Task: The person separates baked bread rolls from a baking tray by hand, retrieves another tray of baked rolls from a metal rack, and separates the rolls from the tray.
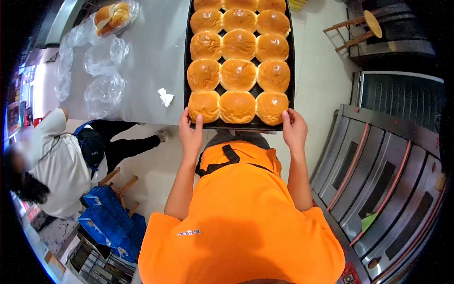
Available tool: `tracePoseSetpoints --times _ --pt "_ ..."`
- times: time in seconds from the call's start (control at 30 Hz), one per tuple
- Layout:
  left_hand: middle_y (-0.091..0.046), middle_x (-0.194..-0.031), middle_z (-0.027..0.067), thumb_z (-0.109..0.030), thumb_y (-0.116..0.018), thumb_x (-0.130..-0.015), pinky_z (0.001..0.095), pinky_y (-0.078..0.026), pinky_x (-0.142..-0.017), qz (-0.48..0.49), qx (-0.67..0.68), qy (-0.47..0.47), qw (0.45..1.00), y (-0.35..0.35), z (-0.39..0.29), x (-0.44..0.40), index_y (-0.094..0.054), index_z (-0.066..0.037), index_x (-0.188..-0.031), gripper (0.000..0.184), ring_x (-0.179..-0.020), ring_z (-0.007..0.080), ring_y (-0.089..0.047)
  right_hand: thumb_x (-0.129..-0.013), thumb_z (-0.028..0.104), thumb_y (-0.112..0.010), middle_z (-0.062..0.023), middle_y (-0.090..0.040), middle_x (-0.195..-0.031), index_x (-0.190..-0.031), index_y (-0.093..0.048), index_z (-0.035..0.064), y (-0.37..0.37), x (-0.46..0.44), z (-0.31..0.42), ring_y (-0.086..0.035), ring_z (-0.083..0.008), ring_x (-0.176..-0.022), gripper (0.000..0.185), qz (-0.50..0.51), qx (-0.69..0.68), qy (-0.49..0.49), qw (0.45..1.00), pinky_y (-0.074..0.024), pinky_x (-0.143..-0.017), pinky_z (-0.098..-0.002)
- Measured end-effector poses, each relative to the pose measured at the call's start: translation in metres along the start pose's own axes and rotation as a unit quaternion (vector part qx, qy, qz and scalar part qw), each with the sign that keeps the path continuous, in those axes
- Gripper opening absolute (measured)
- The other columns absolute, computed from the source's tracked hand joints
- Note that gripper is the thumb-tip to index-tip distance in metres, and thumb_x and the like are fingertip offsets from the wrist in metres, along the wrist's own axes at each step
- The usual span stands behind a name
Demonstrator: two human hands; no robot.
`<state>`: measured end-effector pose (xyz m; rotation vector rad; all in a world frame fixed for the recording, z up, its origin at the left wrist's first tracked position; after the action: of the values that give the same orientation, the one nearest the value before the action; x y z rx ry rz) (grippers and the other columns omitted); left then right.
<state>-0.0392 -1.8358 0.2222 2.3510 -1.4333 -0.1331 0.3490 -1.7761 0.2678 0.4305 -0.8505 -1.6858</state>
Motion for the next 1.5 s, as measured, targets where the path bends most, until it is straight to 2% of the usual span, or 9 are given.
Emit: tracePoseSetpoints --times 0.23,0.43,0.57,0.83,0.87,1.03,1.07,1.3,1.5 --pt "-0.063 -0.096 0.0001 -0.021 -0.068 -0.102 0.0219 -0.046 -0.076 -0.113 0.109 0.114 0.981 0.011 -0.02 -0.009 -0.066 0.003 -0.114 0.027 -0.085 0.0057 -0.054 -0.098 0.034 -0.069 -0.0136 -0.072 -0.094 -0.106 -0.074 -0.0013 -0.002 -0.01 -0.001 -0.068 -0.0239 -0.081 0.036 0.068 -0.098 -0.093 0.988 -0.0536 -0.077 -0.0361" --pt "-0.062 -0.095 0.0004 -0.022 -0.07 -0.101 0.0245 -0.048 -0.073 -0.081 0.285 0.181 0.938 0.016 -0.011 -0.033 -0.063 -0.003 -0.118 0.027 -0.08 0.0078 -0.055 -0.097 0.026 -0.072 -0.0107 -0.066 -0.099 -0.104 -0.07 -0.0002 -0.002 -0.014 0.011 -0.063 -0.0209 -0.09 0.027 0.011 -0.119 0.067 0.991 -0.0511 -0.083 -0.0348" --pt "-0.067 -0.111 0.0133 -0.032 -0.069 -0.101 0.0437 -0.056 -0.097 -0.076 0.418 0.34 0.839 0.011 0.002 -0.043 -0.058 -0.001 -0.128 0.042 -0.107 0.0293 -0.067 -0.1 0.028 -0.071 -0.0076 -0.065 -0.113 -0.125 -0.061 0.0033 -0.014 -0.006 0.006 -0.063 -0.0185 -0.102 0.036 0.114 -0.348 -0.117 0.923 -0.0518 -0.089 -0.0328" --pt "-0.049 -0.148 0.0263 -0.066 -0.05 -0.1 0.057 -0.034 -0.121 0.181 0.669 0.324 0.644 -0.038 -0.063 -0.153 -0.028 0.007 -0.156 0.095 -0.144 0.042 -0.042 -0.103 0.07 -0.039 -0.0235 -0.063 -0.134 -0.142 -0.046 -0.0055 -0.025 -0.107 0.087 -0.063 -0.036 -0.123 0.085 0.438 -0.746 -0.113 0.489 -0.0523 -0.102 -0.0458" --pt "-0.036 -0.155 0.0281 -0.067 -0.049 -0.1 0.0656 -0.03 -0.121 0.127 0.659 0.397 0.625 -0.051 -0.082 -0.155 -0.019 0.003 -0.159 0.097 -0.148 0.0492 -0.031 -0.1 0.073 -0.042 -0.0276 -0.061 -0.134 -0.145 -0.044 -0.007 -0.023 -0.111 0.096 -0.061 -0.0411 -0.125 0.092 0.222 -0.614 -0.225 0.723 -0.0489 -0.108 -0.0482" --pt "-0.051 -0.15 0.0229 -0.051 -0.049 -0.106 0.0619 -0.043 -0.115 0.293 0.532 0.29 0.74 -0.07 -0.091 -0.205 -0.045 -0.002 -0.15 0.066 -0.139 0.0402 -0.051 -0.104 0.068 -0.04 -0.0244 -0.057 -0.145 -0.148 -0.048 -0.0001 -0.05 -0.149 0.078 -0.059 -0.0382 -0.132 0.081 0.287 -0.575 -0.223 0.733 -0.0455 -0.114 -0.0484" --pt "-0.065 -0.136 0.0178 -0.04 -0.049 -0.108 0.0542 -0.05 -0.111 0.408 0.621 0.253 0.619 -0.087 -0.052 -0.225 -0.056 -0.002 -0.14 0.05 -0.125 0.0331 -0.064 -0.104 0.064 -0.045 -0.0209 -0.061 -0.142 -0.145 -0.052 0.0017 -0.06 -0.159 0.066 -0.061 -0.0366 -0.128 0.075 0.339 -0.61 -0.231 0.678 -0.0479 -0.112 -0.0499" --pt "-0.064 -0.138 0.0161 -0.052 -0.05 -0.107 0.0492 -0.052 -0.108 0.334 0.487 0.393 0.704 -0.084 -0.052 -0.182 -0.053 -0.002 -0.143 0.062 -0.126 0.0304 -0.064 -0.104 0.06 -0.051 -0.0148 -0.066 -0.136 -0.141 -0.058 0.0045 -0.058 -0.152 0.08 -0.067 -0.0292 -0.12 0.067 0.29 -0.551 -0.252 0.741 -0.0554 -0.102 -0.0459" --pt "-0.066 -0.133 0.0164 -0.076 -0.034 -0.101 0.0448 -0.054 -0.105 0.212 0.504 0.141 0.825 -0.066 -0.096 -0.195 -0.056 0.003 -0.138 0.089 -0.125 0.0279 -0.064 -0.104 0.066 -0.044 -0.0174 -0.063 -0.139 -0.143 -0.054 -0.0006 -0.054 -0.169 0.085 -0.064 -0.0325 -0.124 0.078 0.178 -0.65 -0.168 0.719 -0.0509 -0.108 -0.0475"
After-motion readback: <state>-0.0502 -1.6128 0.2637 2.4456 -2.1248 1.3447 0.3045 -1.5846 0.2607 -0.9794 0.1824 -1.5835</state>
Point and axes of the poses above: each hand's wrist, its own x-axis away from the middle knuckle, its own y-axis out of the back of the hand, z = x × y, the point moved 8 cm from there along -x, towards the middle knuckle
